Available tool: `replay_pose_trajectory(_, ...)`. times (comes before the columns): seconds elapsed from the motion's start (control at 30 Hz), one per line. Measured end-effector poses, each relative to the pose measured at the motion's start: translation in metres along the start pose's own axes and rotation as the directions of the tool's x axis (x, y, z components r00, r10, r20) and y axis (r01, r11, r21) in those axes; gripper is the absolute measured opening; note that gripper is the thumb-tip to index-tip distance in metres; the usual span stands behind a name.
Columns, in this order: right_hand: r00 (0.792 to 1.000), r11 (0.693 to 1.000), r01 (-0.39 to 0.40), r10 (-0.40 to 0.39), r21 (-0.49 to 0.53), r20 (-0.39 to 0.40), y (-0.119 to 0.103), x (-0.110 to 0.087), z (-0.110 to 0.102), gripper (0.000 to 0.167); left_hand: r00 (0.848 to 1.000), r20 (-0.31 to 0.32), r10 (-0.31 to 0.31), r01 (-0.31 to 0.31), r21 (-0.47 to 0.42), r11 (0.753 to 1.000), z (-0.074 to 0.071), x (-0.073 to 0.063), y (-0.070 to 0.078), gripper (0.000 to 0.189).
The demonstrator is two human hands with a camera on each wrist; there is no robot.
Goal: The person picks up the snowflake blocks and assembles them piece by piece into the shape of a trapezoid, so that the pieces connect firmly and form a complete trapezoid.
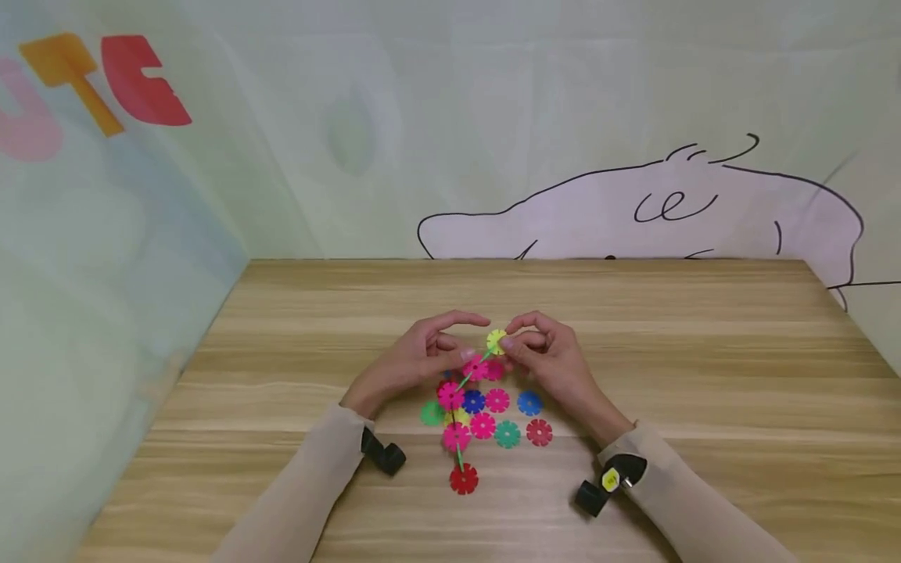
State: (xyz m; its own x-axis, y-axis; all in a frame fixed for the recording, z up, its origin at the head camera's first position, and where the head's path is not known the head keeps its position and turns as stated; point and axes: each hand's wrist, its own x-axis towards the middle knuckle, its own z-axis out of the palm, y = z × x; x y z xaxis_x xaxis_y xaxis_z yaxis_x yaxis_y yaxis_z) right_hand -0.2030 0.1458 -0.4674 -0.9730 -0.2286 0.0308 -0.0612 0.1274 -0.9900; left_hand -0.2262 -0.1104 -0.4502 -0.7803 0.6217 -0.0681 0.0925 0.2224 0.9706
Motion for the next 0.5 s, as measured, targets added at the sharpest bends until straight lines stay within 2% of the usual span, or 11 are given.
replay_pose_trajectory(0.13,0.999,0.999,0.031,-0.031,-0.019,0.016,-0.001,0.001,0.005,0.023,1.000,-0.016,-0.016,0.016,0.019,1.000,-0.002,-0.004,0.000,0.043)
replay_pose_trajectory(0.3,0.994,0.995,0.100,-0.099,-0.024,0.047,0.000,0.002,0.008,0.018,0.999,-0.042,-0.032,0.032,-0.002,0.999,-0.003,-0.006,-0.004,0.040)
replay_pose_trajectory(0.4,0.988,0.988,0.150,-0.148,-0.037,0.046,0.002,0.003,0.009,0.016,0.995,-0.101,-0.021,0.018,-0.035,0.999,-0.007,-0.010,-0.010,0.038)
replay_pose_trajectory(0.5,0.985,0.980,0.173,-0.171,-0.098,0.023,0.003,0.003,0.008,0.018,0.985,-0.170,0.020,-0.038,-0.108,0.993,-0.012,-0.012,-0.016,0.038)
